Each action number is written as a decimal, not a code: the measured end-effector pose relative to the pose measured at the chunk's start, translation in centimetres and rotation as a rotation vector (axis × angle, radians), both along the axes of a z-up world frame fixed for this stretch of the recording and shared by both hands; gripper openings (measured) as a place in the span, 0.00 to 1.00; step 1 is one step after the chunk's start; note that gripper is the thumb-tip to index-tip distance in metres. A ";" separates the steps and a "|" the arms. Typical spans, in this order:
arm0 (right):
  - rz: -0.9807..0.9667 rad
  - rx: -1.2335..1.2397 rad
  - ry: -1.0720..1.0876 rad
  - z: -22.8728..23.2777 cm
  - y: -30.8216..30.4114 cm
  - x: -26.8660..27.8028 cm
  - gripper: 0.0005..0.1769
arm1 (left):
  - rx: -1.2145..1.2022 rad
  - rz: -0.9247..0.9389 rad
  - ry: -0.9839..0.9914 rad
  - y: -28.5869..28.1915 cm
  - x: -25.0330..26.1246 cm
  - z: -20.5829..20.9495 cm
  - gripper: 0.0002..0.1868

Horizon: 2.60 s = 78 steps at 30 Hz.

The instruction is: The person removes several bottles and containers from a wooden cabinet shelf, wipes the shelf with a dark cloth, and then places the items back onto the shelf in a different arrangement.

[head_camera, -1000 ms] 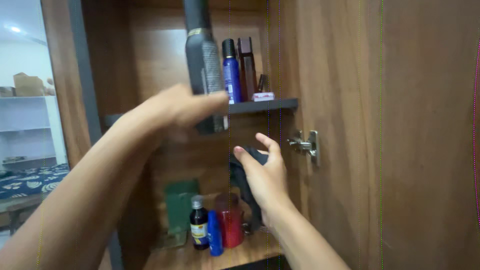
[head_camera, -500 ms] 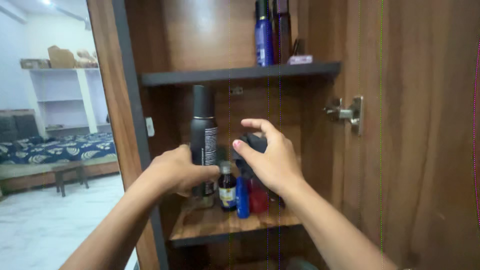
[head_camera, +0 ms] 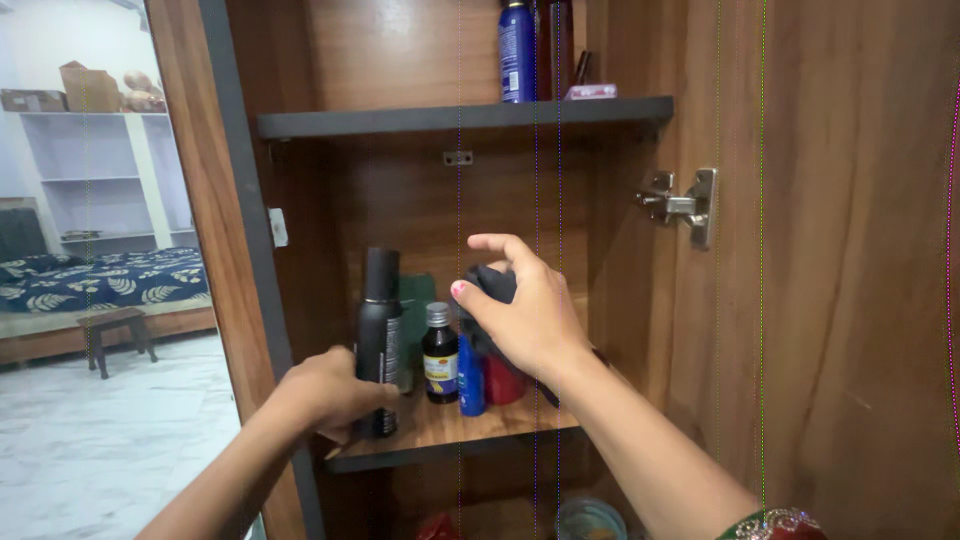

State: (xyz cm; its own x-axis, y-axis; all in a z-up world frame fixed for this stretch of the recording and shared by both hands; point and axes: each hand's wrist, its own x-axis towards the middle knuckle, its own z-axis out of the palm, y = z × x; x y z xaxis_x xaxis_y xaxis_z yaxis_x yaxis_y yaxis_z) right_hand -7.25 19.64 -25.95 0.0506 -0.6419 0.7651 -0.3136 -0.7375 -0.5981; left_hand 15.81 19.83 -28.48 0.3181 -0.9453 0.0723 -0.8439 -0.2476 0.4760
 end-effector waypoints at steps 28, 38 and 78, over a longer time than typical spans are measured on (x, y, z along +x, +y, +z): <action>-0.044 0.042 0.054 -2.3 -1.3 -0.9 0.30 | -0.198 0.147 -0.074 -2.5 -2.0 -4.2 0.42; -0.078 0.019 0.003 -1.0 -0.4 -1.6 0.30 | -0.597 0.114 -0.311 4.6 -5.2 4.6 0.42; 0.045 0.237 -0.654 4.8 -0.6 -9.4 0.38 | -0.716 -0.539 -0.577 -14.8 -24.0 24.7 0.28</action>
State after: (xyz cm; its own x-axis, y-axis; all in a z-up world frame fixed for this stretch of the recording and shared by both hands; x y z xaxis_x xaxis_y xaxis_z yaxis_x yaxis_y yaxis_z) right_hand -16.63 19.03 -21.13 -0.3420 -0.8037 0.4869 0.1935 -0.5673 -0.8005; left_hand -8.20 5.04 -3.82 -0.3895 -0.6283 0.6735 -0.9028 0.4051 -0.1442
